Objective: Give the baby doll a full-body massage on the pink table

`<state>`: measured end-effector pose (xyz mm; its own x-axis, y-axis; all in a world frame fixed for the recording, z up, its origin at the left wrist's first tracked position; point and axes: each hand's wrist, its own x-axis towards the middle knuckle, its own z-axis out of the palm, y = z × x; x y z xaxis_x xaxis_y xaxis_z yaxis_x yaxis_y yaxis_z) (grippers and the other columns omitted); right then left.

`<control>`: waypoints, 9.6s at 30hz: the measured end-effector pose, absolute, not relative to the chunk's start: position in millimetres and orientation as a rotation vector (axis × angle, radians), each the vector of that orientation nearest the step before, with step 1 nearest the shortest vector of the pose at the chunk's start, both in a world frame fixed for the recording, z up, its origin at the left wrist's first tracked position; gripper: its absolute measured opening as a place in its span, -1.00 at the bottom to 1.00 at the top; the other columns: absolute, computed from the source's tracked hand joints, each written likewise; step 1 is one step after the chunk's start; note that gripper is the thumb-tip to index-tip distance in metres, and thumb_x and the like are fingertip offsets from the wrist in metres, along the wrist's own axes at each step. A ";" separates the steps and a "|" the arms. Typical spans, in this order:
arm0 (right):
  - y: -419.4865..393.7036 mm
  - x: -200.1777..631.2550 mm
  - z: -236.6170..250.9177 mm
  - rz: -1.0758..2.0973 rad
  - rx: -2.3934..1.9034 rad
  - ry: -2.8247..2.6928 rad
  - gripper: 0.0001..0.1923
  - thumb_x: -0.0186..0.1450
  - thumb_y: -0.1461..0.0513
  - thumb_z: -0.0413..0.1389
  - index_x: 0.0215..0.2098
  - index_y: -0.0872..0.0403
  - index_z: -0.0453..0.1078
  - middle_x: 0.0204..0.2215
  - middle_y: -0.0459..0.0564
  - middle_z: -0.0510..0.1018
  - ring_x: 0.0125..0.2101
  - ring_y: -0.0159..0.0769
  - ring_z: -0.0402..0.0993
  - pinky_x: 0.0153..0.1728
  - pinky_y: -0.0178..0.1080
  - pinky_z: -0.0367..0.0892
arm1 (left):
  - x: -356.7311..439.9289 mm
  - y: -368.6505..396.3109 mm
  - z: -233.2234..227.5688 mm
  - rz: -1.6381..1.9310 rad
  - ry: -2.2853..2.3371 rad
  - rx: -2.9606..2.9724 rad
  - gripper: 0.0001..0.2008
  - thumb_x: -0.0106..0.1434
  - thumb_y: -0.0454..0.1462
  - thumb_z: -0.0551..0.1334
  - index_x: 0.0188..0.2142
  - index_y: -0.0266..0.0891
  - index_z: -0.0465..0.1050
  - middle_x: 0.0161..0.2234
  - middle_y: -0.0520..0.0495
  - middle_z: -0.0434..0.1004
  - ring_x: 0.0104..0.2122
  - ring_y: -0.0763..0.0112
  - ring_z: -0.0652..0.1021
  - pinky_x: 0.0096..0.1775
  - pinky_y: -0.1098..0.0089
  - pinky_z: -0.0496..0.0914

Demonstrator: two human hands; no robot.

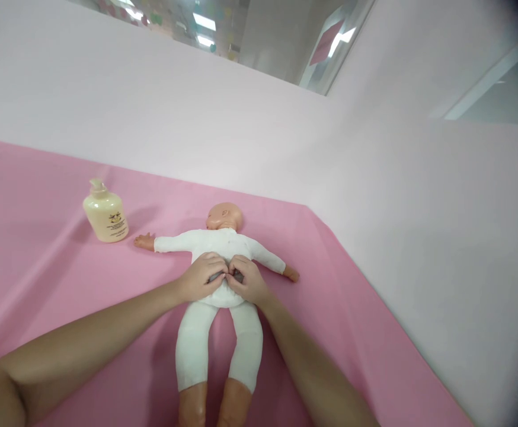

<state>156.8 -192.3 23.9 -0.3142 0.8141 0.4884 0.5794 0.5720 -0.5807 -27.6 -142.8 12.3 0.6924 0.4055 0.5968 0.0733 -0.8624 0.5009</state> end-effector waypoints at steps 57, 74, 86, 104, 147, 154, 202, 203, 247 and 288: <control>-192.4 155.7 22.5 0.341 -1.183 -2.009 -0.74 0.24 0.31 0.06 -0.54 0.01 0.10 -0.58 -0.18 0.22 -0.49 -0.36 0.18 -0.40 -0.26 0.12 | -27.5 -142.1 10.2 0.989 0.484 2.466 -0.85 0.31 -0.34 0.02 -0.34 -0.19 0.33 -0.38 -0.04 0.44 -0.32 0.31 0.43 -0.20 0.26 0.32; -192.8 155.9 24.9 0.246 -1.234 -2.021 -0.87 0.32 0.31 0.02 -0.41 0.04 0.28 -0.35 -0.06 0.39 -0.27 -0.26 0.31 -0.15 -0.17 0.20 | -29.9 -143.4 7.5 1.000 0.573 2.471 -0.83 0.31 -0.39 0.05 -0.23 -0.19 0.39 -0.20 -0.06 0.45 -0.14 0.26 0.41 -0.04 0.17 0.28; -193.3 155.7 26.1 0.288 -1.239 -2.024 -0.87 0.33 0.32 -0.01 -0.39 0.02 0.24 -0.40 -0.08 0.38 -0.31 -0.26 0.30 -0.20 -0.18 0.21 | -29.1 -142.6 8.9 1.002 0.564 2.454 -0.84 0.32 -0.36 0.05 -0.24 -0.18 0.39 -0.22 -0.05 0.47 -0.17 0.27 0.42 -0.07 0.19 0.28; -195.0 155.9 26.8 0.247 -1.271 -2.031 -0.89 0.32 0.33 -0.01 -0.33 0.02 0.28 -0.33 -0.06 0.43 -0.23 -0.23 0.34 -0.07 -0.12 0.20 | -29.6 -143.8 6.7 1.027 0.640 2.482 -0.83 0.28 -0.38 0.08 -0.23 -0.17 0.41 -0.16 -0.06 0.45 -0.10 0.24 0.42 0.00 0.14 0.27; -186.9 156.2 19.1 0.202 -1.307 -1.926 -0.83 0.27 0.38 0.05 -0.28 0.00 0.39 -0.22 0.01 0.44 -0.09 -0.17 0.36 0.03 -0.05 0.28 | -27.6 -138.6 8.2 1.061 0.711 2.446 -0.85 0.35 -0.33 0.06 -0.27 -0.16 0.40 -0.23 -0.04 0.50 -0.15 0.28 0.44 -0.02 0.17 0.28; -186.3 155.3 22.5 0.267 -1.301 -1.914 -0.83 0.24 0.39 0.03 -0.29 0.01 0.36 -0.26 -0.02 0.46 -0.16 -0.19 0.40 -0.03 -0.08 0.31 | -29.5 -140.2 7.3 1.039 0.741 2.491 -0.82 0.35 -0.34 0.03 -0.21 -0.15 0.40 -0.14 -0.07 0.45 -0.08 0.23 0.41 0.01 0.13 0.26; -191.1 154.5 25.8 0.186 -1.660 -1.994 -0.59 0.38 0.19 -0.04 0.18 -0.02 0.27 0.34 0.00 0.15 0.22 -0.01 0.13 0.23 0.11 0.04 | -25.7 -129.0 -5.7 0.957 1.043 2.537 -0.54 0.40 -0.22 -0.02 0.25 -0.26 0.18 0.37 -0.24 0.05 0.38 0.01 0.04 0.29 -0.11 0.06; -190.9 154.6 25.7 0.190 -1.655 -1.992 -0.59 0.38 0.20 -0.04 0.18 -0.02 0.27 0.34 -0.01 0.15 0.22 0.00 0.12 0.23 0.12 0.03 | -25.5 -129.1 -6.2 0.959 1.059 2.527 -0.53 0.40 -0.22 -0.01 0.26 -0.26 0.16 0.38 -0.24 0.05 0.38 0.00 0.02 0.29 -0.11 0.06; -189.4 156.7 18.7 0.131 -1.172 -2.088 -0.71 0.20 0.31 0.02 -0.59 0.00 0.00 -0.63 -0.18 0.17 -0.53 -0.35 0.14 -0.42 -0.24 0.12 | -33.2 -139.0 13.2 1.011 0.329 2.642 -0.82 0.31 -0.32 0.01 -0.36 -0.17 0.36 -0.38 -0.07 0.49 -0.32 0.29 0.44 -0.18 0.23 0.34; -191.8 155.7 21.2 0.161 -1.282 -1.945 -0.89 0.29 0.34 0.02 -0.34 0.02 0.33 -0.36 -0.04 0.44 -0.28 -0.21 0.33 -0.16 -0.13 0.27 | -32.3 -137.2 8.5 0.995 0.558 2.570 -0.82 0.31 -0.32 0.04 -0.21 -0.17 0.40 -0.13 -0.10 0.48 -0.08 0.22 0.44 -0.01 0.13 0.30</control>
<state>155.7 -191.8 21.2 -0.1822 0.8236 0.5372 0.7243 0.4818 -0.4931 -32.3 -137.2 8.5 0.6797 0.4673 0.5654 0.2383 -0.8697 0.4323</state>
